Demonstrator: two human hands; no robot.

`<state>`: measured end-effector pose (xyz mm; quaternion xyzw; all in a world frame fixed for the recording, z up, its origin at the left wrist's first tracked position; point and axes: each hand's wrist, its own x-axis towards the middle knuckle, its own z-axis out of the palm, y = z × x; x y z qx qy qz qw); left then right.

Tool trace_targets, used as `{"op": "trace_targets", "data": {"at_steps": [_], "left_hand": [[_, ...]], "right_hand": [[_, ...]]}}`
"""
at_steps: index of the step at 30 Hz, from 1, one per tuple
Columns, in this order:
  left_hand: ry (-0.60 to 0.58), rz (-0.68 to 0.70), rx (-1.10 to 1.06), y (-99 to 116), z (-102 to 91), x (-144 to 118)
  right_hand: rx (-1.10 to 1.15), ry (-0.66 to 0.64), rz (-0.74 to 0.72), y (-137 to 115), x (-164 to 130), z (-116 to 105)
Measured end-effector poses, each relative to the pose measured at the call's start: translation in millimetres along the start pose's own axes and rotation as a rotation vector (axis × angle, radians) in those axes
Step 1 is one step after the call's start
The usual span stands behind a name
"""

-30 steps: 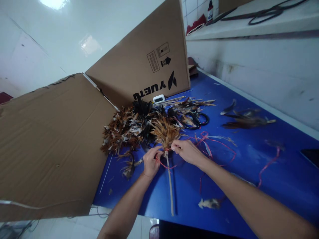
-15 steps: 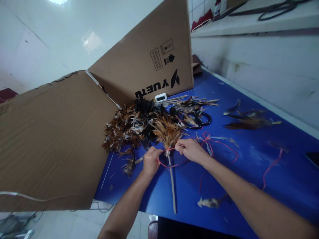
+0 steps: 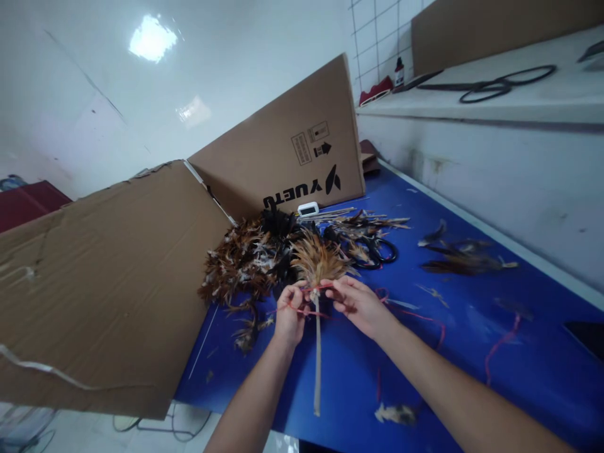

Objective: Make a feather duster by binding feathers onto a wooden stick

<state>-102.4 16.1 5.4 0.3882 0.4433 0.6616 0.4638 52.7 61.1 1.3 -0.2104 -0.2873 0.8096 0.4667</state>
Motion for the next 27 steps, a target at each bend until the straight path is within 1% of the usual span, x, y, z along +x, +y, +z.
{"op": "trace_targets", "data": {"at_steps": [2, 5, 8, 12, 16, 19, 21, 23, 27], "left_hand": [[0.007, -0.037, -0.132, 0.7, 9.2, 0.5], [0.006, -0.06, -0.216, -1.6, 17.9, 0.0], [0.015, -0.03, -0.203, -6.1, 19.3, -0.7], [0.026, 0.009, -0.146, -8.5, 16.2, -1.7], [0.047, 0.028, -0.176, -6.7, 13.7, -3.0], [0.008, 0.022, -0.191, -4.6, 11.2, -4.0], [-0.014, -0.023, -0.177, -3.4, 8.8, -4.8], [-0.015, -0.07, -0.158, -2.9, 6.2, -6.0], [0.0, -0.096, -0.109, -2.7, 3.2, -9.2]], "right_hand": [[0.044, 0.0, 0.024, 2.2, -0.1, 1.5], [0.07, 0.027, 0.009, 4.9, 1.3, 3.1], [0.019, 0.042, -0.035, 7.0, 2.9, 5.0], [-0.077, 0.072, -0.082, 8.5, 2.5, 7.7], [-0.155, 0.101, -0.1, 9.9, 1.4, 9.0], [-0.174, 0.098, -0.068, 11.1, 0.6, 8.9], [-0.172, 0.095, -0.031, 11.6, 0.2, 7.6], [-0.159, 0.08, 0.01, 11.6, 0.0, 5.2], [-0.113, 0.041, 0.081, 10.4, 0.5, -1.2]]}}
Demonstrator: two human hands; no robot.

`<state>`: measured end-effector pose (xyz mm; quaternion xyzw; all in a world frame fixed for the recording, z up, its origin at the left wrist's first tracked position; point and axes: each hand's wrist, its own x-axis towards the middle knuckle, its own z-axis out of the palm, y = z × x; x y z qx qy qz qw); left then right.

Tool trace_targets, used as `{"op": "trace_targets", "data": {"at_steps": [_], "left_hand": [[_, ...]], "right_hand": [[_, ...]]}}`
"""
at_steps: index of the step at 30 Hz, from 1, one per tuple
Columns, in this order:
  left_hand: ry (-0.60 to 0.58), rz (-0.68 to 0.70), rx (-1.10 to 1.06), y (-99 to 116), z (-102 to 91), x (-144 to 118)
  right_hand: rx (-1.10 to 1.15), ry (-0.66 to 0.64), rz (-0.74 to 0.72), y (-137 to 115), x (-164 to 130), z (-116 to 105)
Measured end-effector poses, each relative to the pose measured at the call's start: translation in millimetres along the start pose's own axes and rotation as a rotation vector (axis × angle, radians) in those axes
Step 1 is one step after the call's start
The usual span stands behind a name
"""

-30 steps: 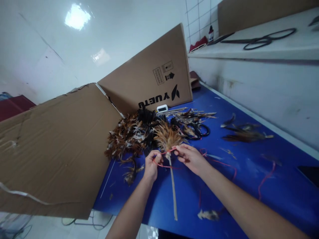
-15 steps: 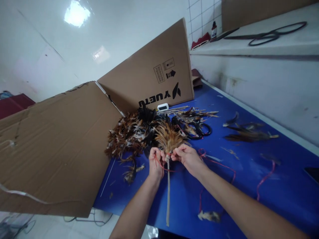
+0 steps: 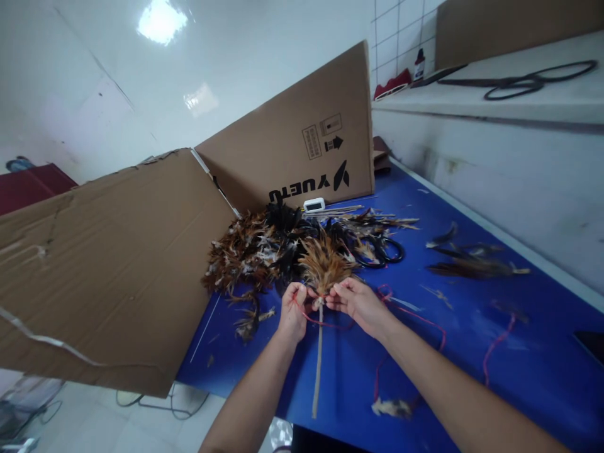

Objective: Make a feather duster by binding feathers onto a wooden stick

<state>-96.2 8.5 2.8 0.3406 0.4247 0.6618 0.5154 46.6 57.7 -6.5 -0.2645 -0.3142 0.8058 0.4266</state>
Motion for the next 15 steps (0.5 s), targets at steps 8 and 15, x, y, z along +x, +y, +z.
{"op": "trace_targets", "data": {"at_steps": [8, 15], "left_hand": [[0.118, -0.073, 0.151, 0.9, -1.8, -6.9], [0.0, 0.123, 0.102, -2.3, 3.2, -1.0]], "right_hand": [[0.064, -0.01, 0.039, -0.7, 2.1, -3.8], [0.06, -0.032, 0.044, 1.7, 3.9, -6.4]]}}
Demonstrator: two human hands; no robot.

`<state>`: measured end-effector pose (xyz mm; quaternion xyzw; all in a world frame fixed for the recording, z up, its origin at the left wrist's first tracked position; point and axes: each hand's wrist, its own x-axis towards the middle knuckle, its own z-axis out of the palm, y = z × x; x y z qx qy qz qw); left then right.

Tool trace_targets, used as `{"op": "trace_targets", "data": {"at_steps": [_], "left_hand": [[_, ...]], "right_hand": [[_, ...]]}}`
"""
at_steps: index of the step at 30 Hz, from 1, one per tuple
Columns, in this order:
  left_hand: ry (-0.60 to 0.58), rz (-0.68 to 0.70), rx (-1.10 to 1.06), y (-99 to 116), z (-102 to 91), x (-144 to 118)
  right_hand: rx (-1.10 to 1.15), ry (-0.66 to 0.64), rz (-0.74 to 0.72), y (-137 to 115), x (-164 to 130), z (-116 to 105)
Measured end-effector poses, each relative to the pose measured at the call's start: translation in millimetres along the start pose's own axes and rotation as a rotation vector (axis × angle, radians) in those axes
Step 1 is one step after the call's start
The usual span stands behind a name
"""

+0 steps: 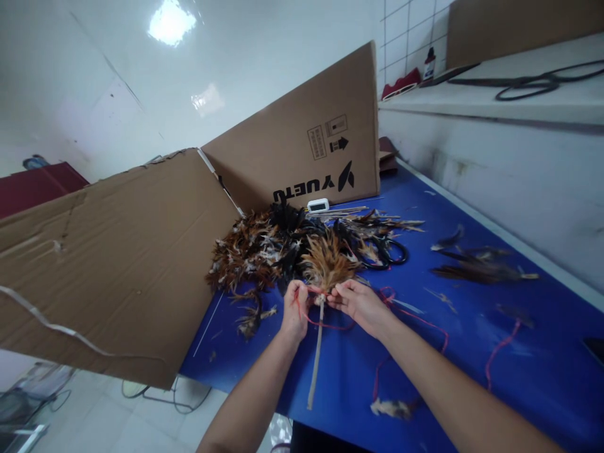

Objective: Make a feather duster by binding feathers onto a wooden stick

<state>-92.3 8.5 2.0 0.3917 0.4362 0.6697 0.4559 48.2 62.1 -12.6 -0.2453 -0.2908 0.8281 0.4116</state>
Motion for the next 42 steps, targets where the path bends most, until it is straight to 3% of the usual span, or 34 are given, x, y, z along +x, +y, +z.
{"op": "trace_targets", "data": {"at_steps": [5, 10, 15, 23, 29, 37, 42], "left_hand": [[-0.046, 0.029, 0.063, -2.7, 0.5, 6.4], [-0.064, 0.131, 0.438, -1.0, -0.1, 8.4], [-0.121, 0.124, 0.722, -2.5, 2.4, 8.9], [-0.236, 0.121, 0.912, -1.6, -3.3, 15.7], [-0.403, 0.266, 1.024, 8.2, -0.5, 15.1], [-0.495, 0.389, 1.151, 10.5, 2.7, 15.1], [-0.439, 0.343, 1.135, 11.3, 4.3, 13.8]], "right_hand": [[-0.037, 0.001, 0.011, -1.0, -0.5, 0.7], [-0.15, 0.042, -0.04, -2.5, -1.7, 4.2], [-0.338, 0.066, -0.095, -5.4, -4.3, 7.1], [-0.471, 0.079, -0.17, -10.0, -6.2, 8.4], [-0.539, 0.104, -0.174, -14.6, -8.8, 11.2], [-0.669, 0.056, -0.248, -17.5, -7.5, 9.2], [-1.045, 0.262, -0.394, -37.7, -24.2, 15.2]]}}
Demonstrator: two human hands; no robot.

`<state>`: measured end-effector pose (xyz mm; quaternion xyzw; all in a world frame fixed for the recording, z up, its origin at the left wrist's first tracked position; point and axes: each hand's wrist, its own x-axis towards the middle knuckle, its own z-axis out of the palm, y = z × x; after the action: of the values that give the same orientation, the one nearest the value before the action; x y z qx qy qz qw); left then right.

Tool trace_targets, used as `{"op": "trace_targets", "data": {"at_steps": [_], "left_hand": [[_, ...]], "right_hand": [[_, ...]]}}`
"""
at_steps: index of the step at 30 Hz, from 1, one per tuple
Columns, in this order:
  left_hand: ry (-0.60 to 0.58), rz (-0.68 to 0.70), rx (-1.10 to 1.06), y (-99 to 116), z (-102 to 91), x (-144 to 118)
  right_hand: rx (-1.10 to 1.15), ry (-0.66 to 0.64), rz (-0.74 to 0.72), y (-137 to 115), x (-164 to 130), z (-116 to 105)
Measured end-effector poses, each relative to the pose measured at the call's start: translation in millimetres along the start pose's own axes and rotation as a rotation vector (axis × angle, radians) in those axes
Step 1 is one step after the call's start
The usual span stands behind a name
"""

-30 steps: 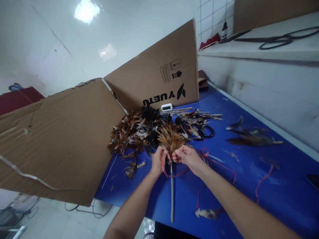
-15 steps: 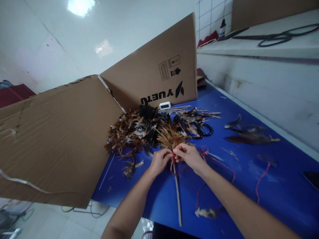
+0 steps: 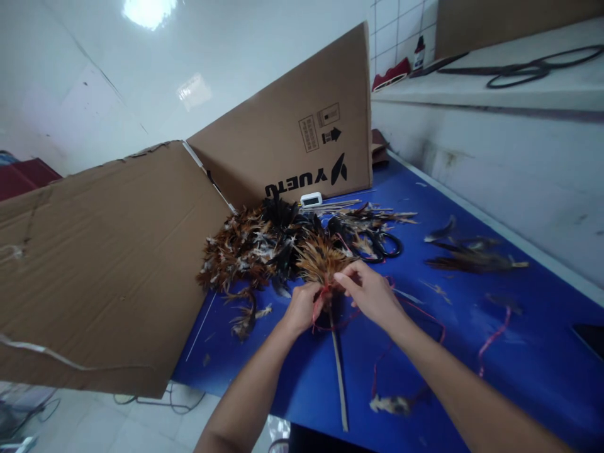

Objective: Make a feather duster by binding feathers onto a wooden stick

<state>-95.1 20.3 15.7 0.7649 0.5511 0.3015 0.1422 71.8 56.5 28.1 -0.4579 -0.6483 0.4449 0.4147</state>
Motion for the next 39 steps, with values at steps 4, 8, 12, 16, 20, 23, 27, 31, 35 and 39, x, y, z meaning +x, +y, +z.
{"op": "trace_targets", "data": {"at_steps": [4, 8, 12, 16, 20, 23, 27, 31, 35, 39], "left_hand": [[0.018, -0.032, -0.008, 0.8, 0.4, -1.0], [0.037, -0.076, -0.014, 1.5, 0.9, -1.5], [0.031, -0.08, -0.018, 0.4, 1.5, -1.6], [0.016, -0.089, -0.05, -1.8, 2.4, -1.8], [0.025, -0.084, -0.075, -2.5, 3.6, -2.4], [0.011, -0.082, -0.12, -2.3, 5.2, -3.0], [0.005, -0.105, -0.181, -1.8, 7.3, -3.3], [0.009, -0.095, -0.206, -0.9, 7.6, -2.9], [-0.014, -0.092, -0.217, -1.3, 6.5, -3.2], [-0.009, -0.058, -0.172, -3.6, 6.2, -3.8]], "right_hand": [[-0.411, -0.305, -0.156, -14.5, -24.6, 1.8], [-0.48, -0.534, -0.278, -14.4, -40.2, 16.4], [-0.058, -0.695, -0.278, -21.0, -29.5, 4.1], [0.395, -0.54, 0.042, -29.5, -9.9, -28.7], [0.607, -0.183, 0.222, -16.3, 7.8, -48.9], [0.508, -0.005, 0.26, 1.4, 19.2, -56.2], [-0.193, 0.172, 0.192, 13.4, 24.5, -64.5], [-0.697, 0.329, -0.197, 5.1, 14.6, -57.4], [-0.448, 0.014, -0.471, -4.7, 2.8, -30.6], [-0.368, -0.249, -0.429, 0.6, -2.1, -7.1]]}}
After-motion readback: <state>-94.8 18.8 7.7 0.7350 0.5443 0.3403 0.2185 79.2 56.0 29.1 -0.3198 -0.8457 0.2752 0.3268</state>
